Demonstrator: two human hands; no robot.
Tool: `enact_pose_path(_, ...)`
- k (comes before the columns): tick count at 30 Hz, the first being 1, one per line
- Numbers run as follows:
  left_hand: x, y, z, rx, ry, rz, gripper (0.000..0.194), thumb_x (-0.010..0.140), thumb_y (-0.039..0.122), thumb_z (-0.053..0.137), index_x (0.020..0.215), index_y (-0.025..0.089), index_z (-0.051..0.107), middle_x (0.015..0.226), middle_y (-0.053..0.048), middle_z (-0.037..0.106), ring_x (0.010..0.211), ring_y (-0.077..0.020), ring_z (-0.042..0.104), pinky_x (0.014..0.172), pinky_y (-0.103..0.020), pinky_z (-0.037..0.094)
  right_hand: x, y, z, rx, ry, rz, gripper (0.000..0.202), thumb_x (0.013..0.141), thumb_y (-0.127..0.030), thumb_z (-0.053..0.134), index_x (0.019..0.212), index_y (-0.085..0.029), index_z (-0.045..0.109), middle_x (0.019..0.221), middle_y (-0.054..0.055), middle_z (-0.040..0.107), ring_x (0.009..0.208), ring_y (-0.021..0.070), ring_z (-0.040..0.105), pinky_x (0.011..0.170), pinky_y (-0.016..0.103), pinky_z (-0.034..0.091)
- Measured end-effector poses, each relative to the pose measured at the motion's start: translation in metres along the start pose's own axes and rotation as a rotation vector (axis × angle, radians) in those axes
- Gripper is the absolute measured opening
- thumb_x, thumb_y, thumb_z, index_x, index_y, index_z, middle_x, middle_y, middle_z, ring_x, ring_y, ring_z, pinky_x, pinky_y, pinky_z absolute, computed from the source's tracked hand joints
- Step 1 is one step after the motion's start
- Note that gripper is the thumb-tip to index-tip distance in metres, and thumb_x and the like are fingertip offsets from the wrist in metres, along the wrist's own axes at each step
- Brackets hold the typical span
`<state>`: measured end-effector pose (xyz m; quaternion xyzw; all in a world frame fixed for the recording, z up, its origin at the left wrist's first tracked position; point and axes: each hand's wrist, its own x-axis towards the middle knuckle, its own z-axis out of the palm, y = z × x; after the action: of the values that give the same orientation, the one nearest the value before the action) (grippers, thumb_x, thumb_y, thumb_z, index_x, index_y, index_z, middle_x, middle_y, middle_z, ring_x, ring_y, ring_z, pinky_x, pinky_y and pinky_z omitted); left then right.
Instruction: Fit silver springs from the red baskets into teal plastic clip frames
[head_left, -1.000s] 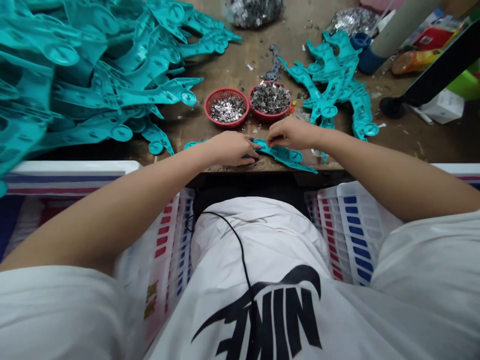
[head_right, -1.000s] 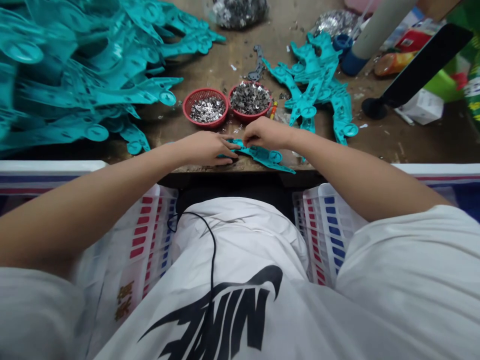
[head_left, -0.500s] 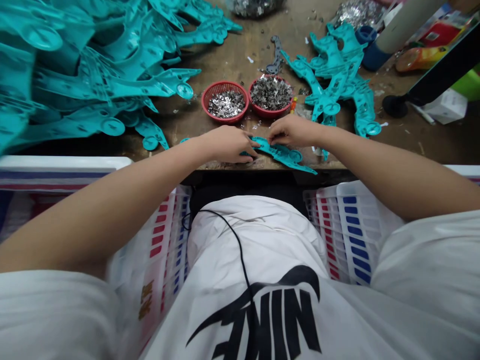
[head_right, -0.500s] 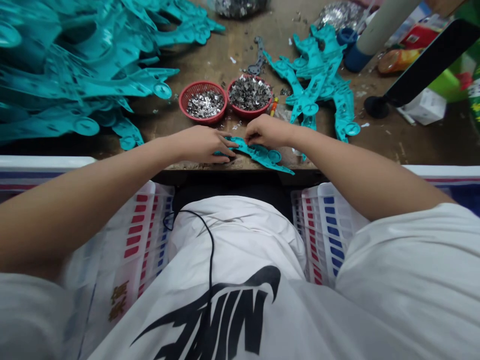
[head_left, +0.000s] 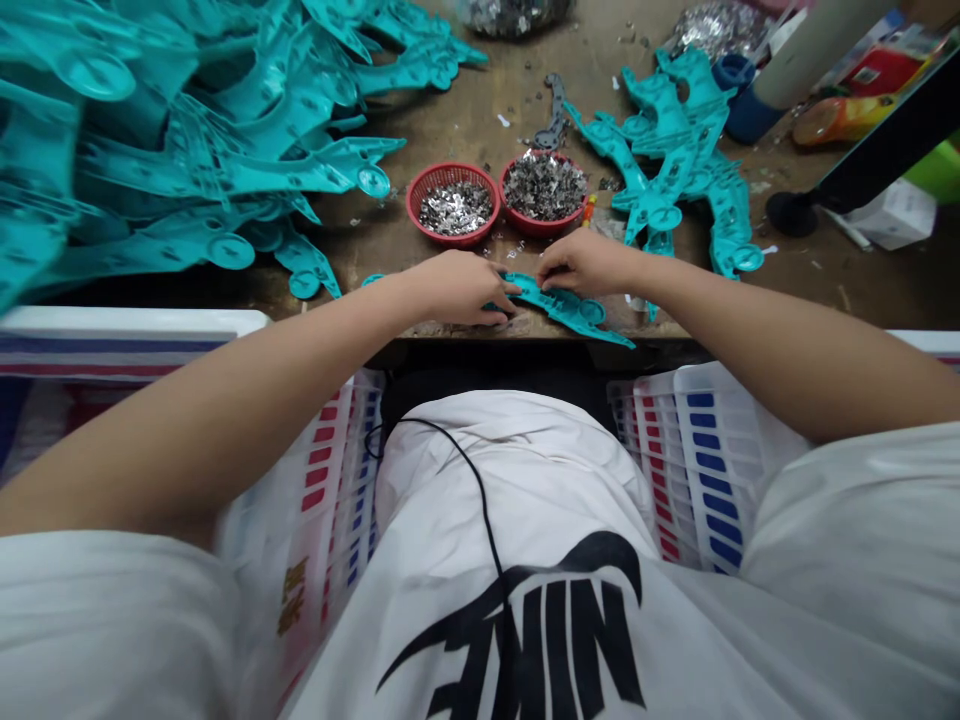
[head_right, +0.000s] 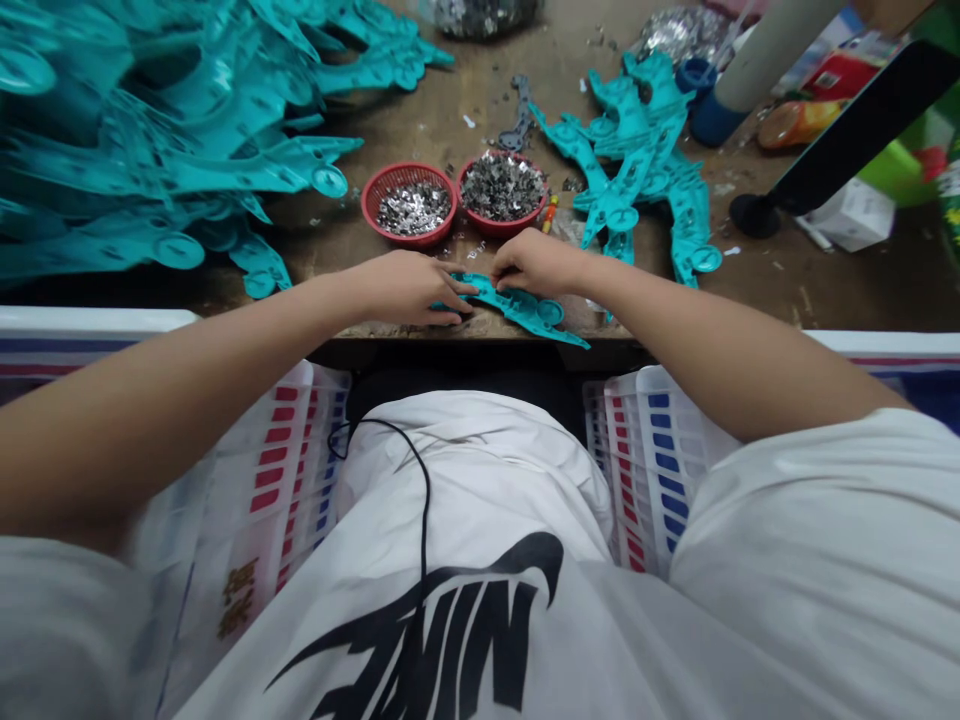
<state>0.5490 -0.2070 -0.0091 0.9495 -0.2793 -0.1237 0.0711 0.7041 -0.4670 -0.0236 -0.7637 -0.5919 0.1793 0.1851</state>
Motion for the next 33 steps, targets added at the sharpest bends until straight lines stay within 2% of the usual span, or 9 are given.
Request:
enact_pose_path(4,0.001,0.003,-0.006,0.021,-0.062,0.018,0.041,0.114,0.051,0.065,0.147,0.047,0.09,0.163,0.007,0.081,0.155,-0.0292,0.071,0.12,-0.033,0.056,0.001,0.003,-0.005,0.034,-0.043,-0.006,0.03,0.107,-0.05,0.077,0.112,-0.028,0.096,0.1,0.004,0.088,0.092,0.0226,0.076,0.09,0.036,0.057)
enact_pose_path(9,0.001,0.004,-0.008,0.037,-0.073,0.022,0.044,0.115,0.049,0.063,0.151,0.046,0.089,0.164,0.006,0.081,0.155,-0.0283,0.071,0.123,-0.033,0.056,0.003,0.005,-0.004,0.025,-0.049,-0.067,0.029,0.109,-0.046,0.075,0.116,-0.027,0.095,0.107,0.005,0.089,0.095,0.0225,0.076,0.091,0.035,0.057)
enact_pose_path(15,0.001,0.002,-0.004,-0.002,-0.074,0.002,0.043,0.115,0.052,0.067,0.154,0.05,0.086,0.168,0.006,0.078,0.161,-0.0314,0.066,0.128,-0.036,0.052,0.003,0.005,-0.003,-0.02,-0.078,-0.108,0.027,0.113,-0.039,0.072,0.119,-0.028,0.095,0.111,0.005,0.09,0.1,0.0231,0.077,0.095,0.036,0.057)
enact_pose_path(18,0.0,0.004,-0.008,0.024,-0.094,0.007,0.044,0.117,0.052,0.063,0.155,0.052,0.085,0.17,0.007,0.076,0.161,-0.0304,0.067,0.127,-0.035,0.053,0.003,0.003,-0.002,-0.066,-0.096,-0.111,0.029,0.114,-0.039,0.072,0.124,-0.027,0.095,0.116,0.007,0.09,0.104,0.0251,0.078,0.098,0.037,0.057)
enact_pose_path(22,-0.001,0.004,-0.011,0.1,-0.114,0.009,0.047,0.118,0.055,0.061,0.161,0.055,0.08,0.17,0.009,0.077,0.159,-0.0278,0.068,0.122,-0.033,0.055,0.003,-0.006,-0.005,-0.141,-0.107,-0.003,0.033,0.111,-0.039,0.076,0.133,-0.022,0.094,0.121,0.012,0.09,0.103,0.0264,0.079,0.095,0.037,0.057)
enact_pose_path(26,0.0,-0.001,-0.007,0.119,-0.093,0.0,0.048,0.116,0.058,0.064,0.162,0.06,0.077,0.167,0.011,0.078,0.162,-0.0285,0.067,0.123,-0.034,0.056,0.001,-0.018,-0.019,-0.177,-0.112,0.123,0.034,0.11,-0.037,0.076,0.134,-0.021,0.094,0.116,0.011,0.091,0.099,0.0252,0.079,0.093,0.037,0.056)
enact_pose_path(29,0.001,-0.003,-0.005,0.117,-0.095,0.001,0.047,0.117,0.058,0.062,0.162,0.059,0.078,0.166,0.011,0.079,0.161,-0.0279,0.067,0.123,-0.034,0.057,-0.002,-0.024,-0.029,-0.215,-0.191,0.062,0.029,0.112,-0.034,0.073,0.127,-0.023,0.096,0.119,0.01,0.091,0.103,0.0256,0.079,0.096,0.038,0.056)
enact_pose_path(33,0.0,0.002,-0.01,0.116,-0.107,0.011,0.046,0.118,0.054,0.061,0.161,0.057,0.079,0.168,0.012,0.078,0.161,-0.0267,0.068,0.124,-0.033,0.056,-0.005,-0.026,-0.03,-0.303,-0.267,-0.029,0.031,0.114,-0.027,0.067,0.126,-0.027,0.096,0.126,0.008,0.091,0.108,0.0252,0.079,0.097,0.039,0.055)
